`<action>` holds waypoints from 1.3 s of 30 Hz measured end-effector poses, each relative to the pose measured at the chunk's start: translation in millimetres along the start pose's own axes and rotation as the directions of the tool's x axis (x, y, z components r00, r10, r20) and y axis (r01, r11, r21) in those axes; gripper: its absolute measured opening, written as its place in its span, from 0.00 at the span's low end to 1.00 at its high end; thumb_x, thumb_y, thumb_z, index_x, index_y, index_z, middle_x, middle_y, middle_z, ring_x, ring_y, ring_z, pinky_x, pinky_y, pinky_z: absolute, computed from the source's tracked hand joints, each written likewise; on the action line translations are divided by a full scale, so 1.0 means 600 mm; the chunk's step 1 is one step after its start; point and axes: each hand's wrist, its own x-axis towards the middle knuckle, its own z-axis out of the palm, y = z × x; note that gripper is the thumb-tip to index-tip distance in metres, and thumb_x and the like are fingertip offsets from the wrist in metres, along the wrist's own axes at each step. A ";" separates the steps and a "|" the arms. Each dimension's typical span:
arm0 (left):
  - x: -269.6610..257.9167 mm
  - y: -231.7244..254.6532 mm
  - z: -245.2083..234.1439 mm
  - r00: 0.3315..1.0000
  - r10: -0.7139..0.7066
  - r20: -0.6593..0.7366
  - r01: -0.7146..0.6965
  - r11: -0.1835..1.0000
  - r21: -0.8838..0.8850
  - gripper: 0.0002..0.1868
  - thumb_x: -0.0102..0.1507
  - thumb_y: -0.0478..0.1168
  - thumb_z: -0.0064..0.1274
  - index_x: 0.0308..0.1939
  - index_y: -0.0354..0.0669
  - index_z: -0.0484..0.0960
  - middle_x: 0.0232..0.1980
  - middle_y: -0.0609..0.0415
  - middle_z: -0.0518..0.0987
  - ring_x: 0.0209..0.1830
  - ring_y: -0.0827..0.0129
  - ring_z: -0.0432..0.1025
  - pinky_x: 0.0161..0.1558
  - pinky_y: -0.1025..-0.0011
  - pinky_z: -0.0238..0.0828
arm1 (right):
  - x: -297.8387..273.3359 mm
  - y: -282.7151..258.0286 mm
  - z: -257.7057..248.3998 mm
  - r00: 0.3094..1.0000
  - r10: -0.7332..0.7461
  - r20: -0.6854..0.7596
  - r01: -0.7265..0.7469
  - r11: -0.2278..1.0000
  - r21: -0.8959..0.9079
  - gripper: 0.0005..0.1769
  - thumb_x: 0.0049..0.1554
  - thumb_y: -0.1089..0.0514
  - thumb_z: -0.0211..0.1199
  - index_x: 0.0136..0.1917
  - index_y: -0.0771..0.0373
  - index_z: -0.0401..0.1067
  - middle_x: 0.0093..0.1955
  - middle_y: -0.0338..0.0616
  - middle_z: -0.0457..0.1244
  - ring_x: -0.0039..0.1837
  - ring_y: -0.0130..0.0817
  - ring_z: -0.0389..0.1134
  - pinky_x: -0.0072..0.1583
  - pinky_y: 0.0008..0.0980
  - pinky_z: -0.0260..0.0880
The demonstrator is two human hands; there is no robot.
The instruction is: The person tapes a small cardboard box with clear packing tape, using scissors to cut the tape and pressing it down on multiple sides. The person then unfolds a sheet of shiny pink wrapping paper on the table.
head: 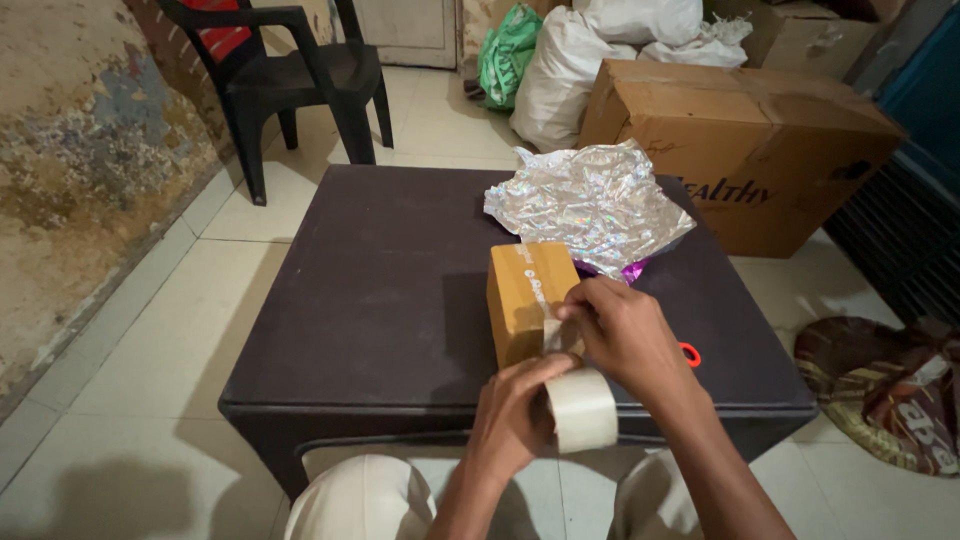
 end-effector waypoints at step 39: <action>0.028 -0.031 0.011 0.959 -0.208 0.192 0.258 0.921 -0.292 0.18 0.64 0.31 0.50 0.59 0.42 0.73 0.52 0.45 0.81 0.55 0.55 0.75 0.58 0.65 0.70 | 0.102 0.085 0.032 0.967 0.035 0.252 -0.059 0.995 0.086 0.09 0.51 0.54 0.72 0.42 0.62 0.82 0.36 0.47 0.72 0.37 0.38 0.74 0.43 0.36 0.72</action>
